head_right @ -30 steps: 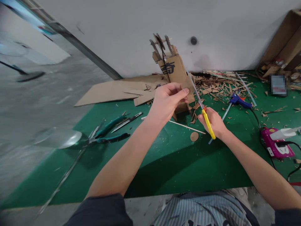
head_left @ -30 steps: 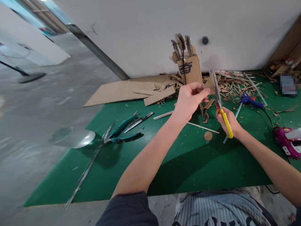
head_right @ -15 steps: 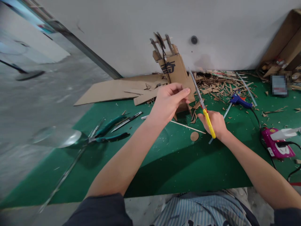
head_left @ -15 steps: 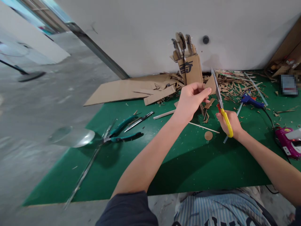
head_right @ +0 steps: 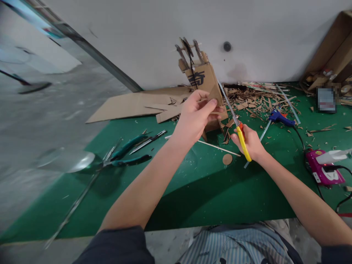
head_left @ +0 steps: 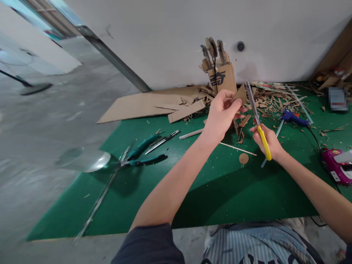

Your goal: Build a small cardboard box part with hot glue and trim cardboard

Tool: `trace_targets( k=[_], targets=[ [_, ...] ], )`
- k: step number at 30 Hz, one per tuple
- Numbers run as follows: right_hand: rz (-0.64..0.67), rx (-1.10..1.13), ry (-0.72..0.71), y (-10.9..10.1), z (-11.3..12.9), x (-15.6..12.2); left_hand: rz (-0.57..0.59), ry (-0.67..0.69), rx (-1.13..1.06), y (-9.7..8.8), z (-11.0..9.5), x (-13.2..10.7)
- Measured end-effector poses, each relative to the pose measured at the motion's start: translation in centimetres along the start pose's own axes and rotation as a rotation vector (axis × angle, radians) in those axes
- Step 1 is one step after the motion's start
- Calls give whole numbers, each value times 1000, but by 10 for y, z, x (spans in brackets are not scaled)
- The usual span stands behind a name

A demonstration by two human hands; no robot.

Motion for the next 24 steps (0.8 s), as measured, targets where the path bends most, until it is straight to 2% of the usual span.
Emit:
trace_targets(
  k=[10,24],
  targets=[
    [23,75,5,-1,0,1,-107,27,36,-4,1,2],
    [51,45,-12,0,1,0,-105,-9,9,-2,1,1]
  ],
)
Point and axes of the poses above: each hand's wrist, its own x-axis towards the middle knuckle, its own y-axis out of the palm, z = x × y, the point moved 4 cm from there along x, towards the middle knuckle, and after that the axes turned 15 degrees about x, right-handed, at the moved point
